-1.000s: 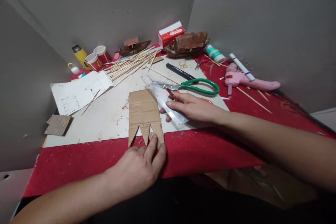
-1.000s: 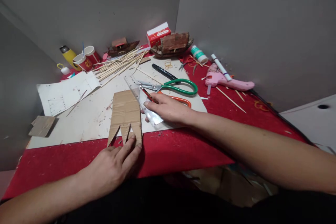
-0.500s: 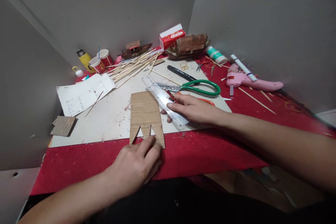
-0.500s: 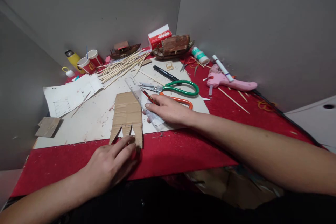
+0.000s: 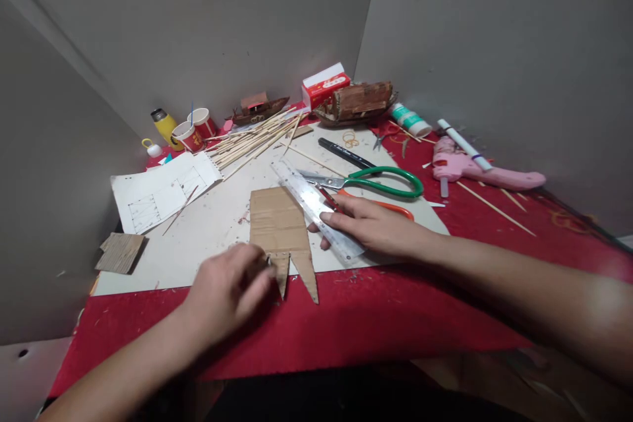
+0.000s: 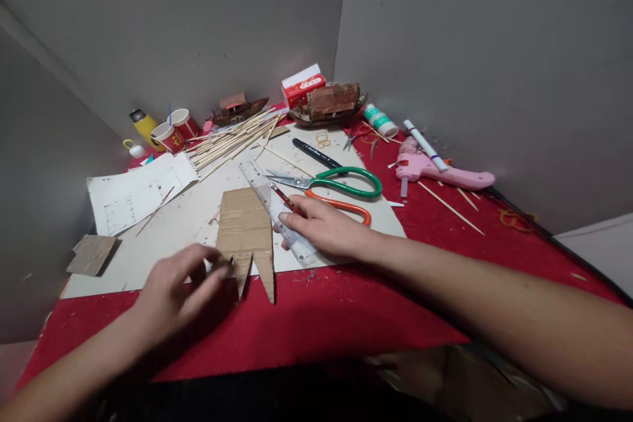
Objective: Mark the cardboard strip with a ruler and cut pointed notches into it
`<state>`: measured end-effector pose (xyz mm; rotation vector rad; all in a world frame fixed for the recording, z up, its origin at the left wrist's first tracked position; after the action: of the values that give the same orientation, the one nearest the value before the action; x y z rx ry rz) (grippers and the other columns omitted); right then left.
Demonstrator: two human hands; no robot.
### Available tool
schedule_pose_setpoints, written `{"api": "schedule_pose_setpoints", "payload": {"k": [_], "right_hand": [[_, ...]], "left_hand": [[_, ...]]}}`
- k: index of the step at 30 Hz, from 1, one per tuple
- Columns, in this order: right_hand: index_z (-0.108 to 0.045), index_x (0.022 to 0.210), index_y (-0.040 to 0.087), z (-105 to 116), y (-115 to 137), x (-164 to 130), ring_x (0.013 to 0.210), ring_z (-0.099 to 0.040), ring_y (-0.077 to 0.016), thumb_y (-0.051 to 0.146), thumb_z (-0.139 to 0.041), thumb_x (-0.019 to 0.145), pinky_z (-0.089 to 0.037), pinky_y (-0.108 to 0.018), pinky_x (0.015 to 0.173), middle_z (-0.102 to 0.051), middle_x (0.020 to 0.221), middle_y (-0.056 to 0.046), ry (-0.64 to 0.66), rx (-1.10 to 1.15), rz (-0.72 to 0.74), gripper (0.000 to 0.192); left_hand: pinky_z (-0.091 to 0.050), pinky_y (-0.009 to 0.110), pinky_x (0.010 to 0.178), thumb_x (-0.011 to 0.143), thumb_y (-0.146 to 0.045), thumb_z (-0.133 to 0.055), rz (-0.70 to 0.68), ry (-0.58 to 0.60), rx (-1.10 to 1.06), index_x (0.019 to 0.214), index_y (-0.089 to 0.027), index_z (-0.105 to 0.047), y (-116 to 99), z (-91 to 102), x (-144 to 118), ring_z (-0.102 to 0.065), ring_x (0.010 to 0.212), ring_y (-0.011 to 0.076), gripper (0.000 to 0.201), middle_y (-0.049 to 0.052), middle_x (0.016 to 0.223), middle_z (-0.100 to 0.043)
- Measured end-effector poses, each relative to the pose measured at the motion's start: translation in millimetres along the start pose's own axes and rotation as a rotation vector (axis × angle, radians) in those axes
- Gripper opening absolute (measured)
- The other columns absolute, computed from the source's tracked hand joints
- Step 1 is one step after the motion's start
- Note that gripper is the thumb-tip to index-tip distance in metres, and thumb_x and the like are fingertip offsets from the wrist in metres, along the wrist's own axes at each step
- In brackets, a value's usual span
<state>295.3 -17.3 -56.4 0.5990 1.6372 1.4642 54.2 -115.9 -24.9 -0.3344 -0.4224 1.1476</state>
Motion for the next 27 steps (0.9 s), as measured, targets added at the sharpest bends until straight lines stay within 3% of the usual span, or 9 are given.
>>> {"api": "schedule_pose_setpoints", "payload": {"k": [2, 4, 8, 11, 15, 20, 27], "right_hand": [[-0.056, 0.098, 0.021, 1, -1, 0, 0.076, -0.072, -0.0183, 0.033, -0.058, 0.093, -0.053, -0.027, 0.064, -0.072, 0.101, -0.007, 0.005, -0.020, 0.006, 0.013], [-0.054, 0.099, 0.021, 4, -1, 1, 0.074, -0.071, -0.0198, 0.035, -0.054, 0.095, -0.052, -0.028, 0.060, -0.072, 0.093, -0.006, 0.008, -0.046, 0.005, 0.015], [-0.055, 0.098, 0.022, 9, 2, 2, 0.074, -0.068, -0.0215, 0.040, -0.058, 0.091, -0.049, -0.029, 0.059, -0.072, 0.084, -0.004, -0.017, -0.111, 0.015, 0.019], [-0.055, 0.099, 0.021, 10, 4, 1, 0.076, -0.069, -0.0221, 0.043, -0.059, 0.090, -0.051, -0.030, 0.062, -0.072, 0.088, -0.005, -0.024, -0.133, 0.014, 0.025], [-0.051, 0.103, 0.020, 11, 3, -1, 0.074, -0.071, -0.0207, 0.050, -0.056, 0.091, -0.053, -0.032, 0.062, -0.072, 0.102, -0.010, 0.025, -0.092, -0.027, 0.033], [-0.054, 0.107, 0.019, 22, -2, 2, 0.078, -0.070, -0.0247, 0.059, -0.054, 0.092, -0.054, -0.035, 0.064, -0.073, 0.091, -0.010, -0.083, -0.168, 0.014, 0.042], [-0.064, 0.088, 0.022, 25, 2, 8, 0.081, -0.066, -0.0265, 0.064, -0.057, 0.087, -0.052, -0.037, 0.072, -0.072, 0.082, -0.007, -0.183, -0.280, 0.021, 0.043]], "left_hand": [[-0.049, 0.030, 0.055, 0.094, -0.032, -0.054, 0.101, -0.014, 0.008, 0.105, -0.017, -0.060, 17, 3.0, 12, -0.062, 0.062, 0.0153, 0.020, 0.008, 0.088, -0.070], [-0.050, 0.029, 0.055, 0.094, -0.031, -0.053, 0.126, 0.022, -0.010, 0.104, -0.017, -0.061, 26, 0.2, 20, -0.062, 0.060, 0.0148, 0.019, 0.006, 0.083, -0.071], [-0.053, 0.031, 0.061, 0.093, -0.031, -0.055, 0.113, 0.094, -0.048, 0.104, -0.017, -0.065, 22, -8.5, 22, -0.066, 0.067, 0.0170, 0.021, 0.005, 0.081, -0.073], [-0.053, 0.031, 0.063, 0.091, -0.029, -0.056, 0.094, 0.135, -0.054, 0.103, -0.018, -0.066, 18, -8.9, 20, -0.066, 0.069, 0.0176, 0.019, 0.004, 0.082, -0.073], [-0.054, 0.038, 0.070, 0.093, -0.030, -0.053, 0.070, 0.117, 0.010, 0.098, -0.018, -0.066, 32, -4.4, 28, -0.065, 0.078, 0.0212, 0.018, 0.007, 0.088, -0.069], [-0.057, 0.048, 0.079, 0.089, -0.034, -0.059, -0.057, 0.004, 0.146, 0.114, -0.014, -0.060, 53, -6.5, 42, -0.064, 0.097, 0.0295, 0.032, 0.016, 0.108, -0.064], [-0.061, 0.045, 0.073, 0.089, -0.030, -0.062, -0.294, -0.024, 0.118, 0.125, -0.011, -0.053, 52, -18.8, 45, -0.064, 0.091, 0.0280, 0.042, 0.017, 0.102, -0.065]]}}
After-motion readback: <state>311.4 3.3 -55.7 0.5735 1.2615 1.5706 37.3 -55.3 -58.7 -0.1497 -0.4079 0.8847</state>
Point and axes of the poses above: each hand's wrist, its own x-axis towards the middle knuckle, its own z-axis out of the back of the hand, y = z × x, the point moved 1 cm from there along x, towards the middle knuckle
